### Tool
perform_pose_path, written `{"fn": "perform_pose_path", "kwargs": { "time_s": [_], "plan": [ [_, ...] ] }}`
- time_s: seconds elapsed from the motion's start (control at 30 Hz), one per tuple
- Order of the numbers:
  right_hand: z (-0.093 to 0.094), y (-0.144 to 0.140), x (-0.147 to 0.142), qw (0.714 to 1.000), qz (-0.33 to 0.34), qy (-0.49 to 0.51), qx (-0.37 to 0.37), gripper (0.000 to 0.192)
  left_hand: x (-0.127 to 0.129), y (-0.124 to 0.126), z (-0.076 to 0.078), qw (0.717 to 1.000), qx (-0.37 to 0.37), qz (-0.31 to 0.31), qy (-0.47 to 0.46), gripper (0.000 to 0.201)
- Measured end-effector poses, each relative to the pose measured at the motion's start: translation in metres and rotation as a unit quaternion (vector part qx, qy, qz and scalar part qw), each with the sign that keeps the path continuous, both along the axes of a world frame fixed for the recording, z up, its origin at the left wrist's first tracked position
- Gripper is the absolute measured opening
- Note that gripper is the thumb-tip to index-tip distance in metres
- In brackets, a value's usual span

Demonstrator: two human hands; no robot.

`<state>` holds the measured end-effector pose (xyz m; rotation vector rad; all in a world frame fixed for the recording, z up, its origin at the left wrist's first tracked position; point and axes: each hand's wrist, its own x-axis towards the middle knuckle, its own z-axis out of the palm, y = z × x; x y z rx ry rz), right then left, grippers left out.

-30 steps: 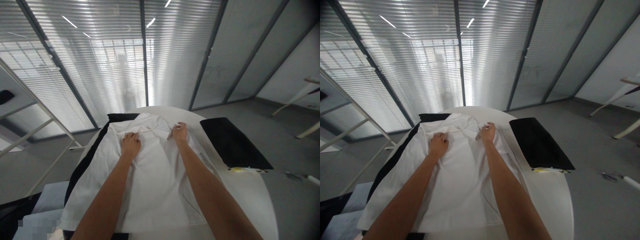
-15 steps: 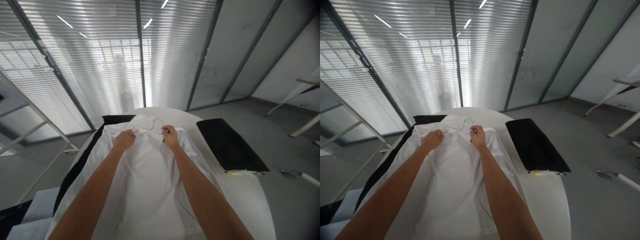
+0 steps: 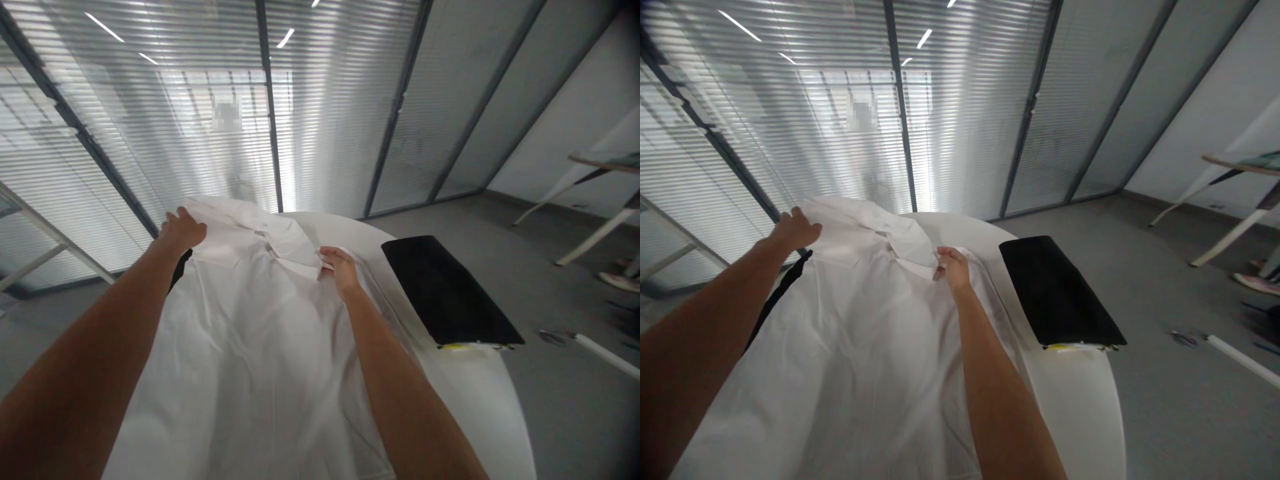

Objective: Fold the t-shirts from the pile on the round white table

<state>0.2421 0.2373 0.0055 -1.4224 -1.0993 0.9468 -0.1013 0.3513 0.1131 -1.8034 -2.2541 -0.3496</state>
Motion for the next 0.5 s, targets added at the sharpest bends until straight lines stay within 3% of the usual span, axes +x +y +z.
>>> {"fn": "perform_pose_path", "kwargs": {
  "time_s": [0.1, 0.2, 0.3, 0.37, 0.43, 0.5],
  "plan": [
    [-0.002, 0.001, -0.003, 0.992, -0.025, -0.124, 0.017, 0.049, 0.015, -0.019, -0.015, 1.000, -0.014, -0.024, -0.005, 0.055],
    [-0.005, 0.000, -0.009, 0.970, -0.060, -0.224, 0.077, 0.047, 0.052, -0.050, -0.054, 0.994, -0.027, -0.102, 0.004, 0.044],
    [-0.004, -0.007, -0.018, 0.930, -0.109, -0.333, 0.114, 0.040, 0.082, -0.074, -0.094, 0.989, -0.057, -0.136, -0.005, 0.043],
    [0.000, -0.014, -0.027, 0.902, -0.131, -0.394, 0.121, 0.035, 0.091, -0.082, -0.112, 0.991, -0.035, -0.128, -0.011, 0.042],
    [0.005, -0.020, -0.037, 0.887, -0.088, -0.437, 0.120, 0.032, 0.091, -0.085, -0.119, 0.992, -0.019, -0.124, -0.017, 0.042],
    [0.009, -0.025, -0.049, 0.871, 0.012, -0.478, 0.109, 0.027, 0.087, -0.083, -0.120, 0.992, -0.012, -0.124, -0.023, 0.041]
  ]
}}
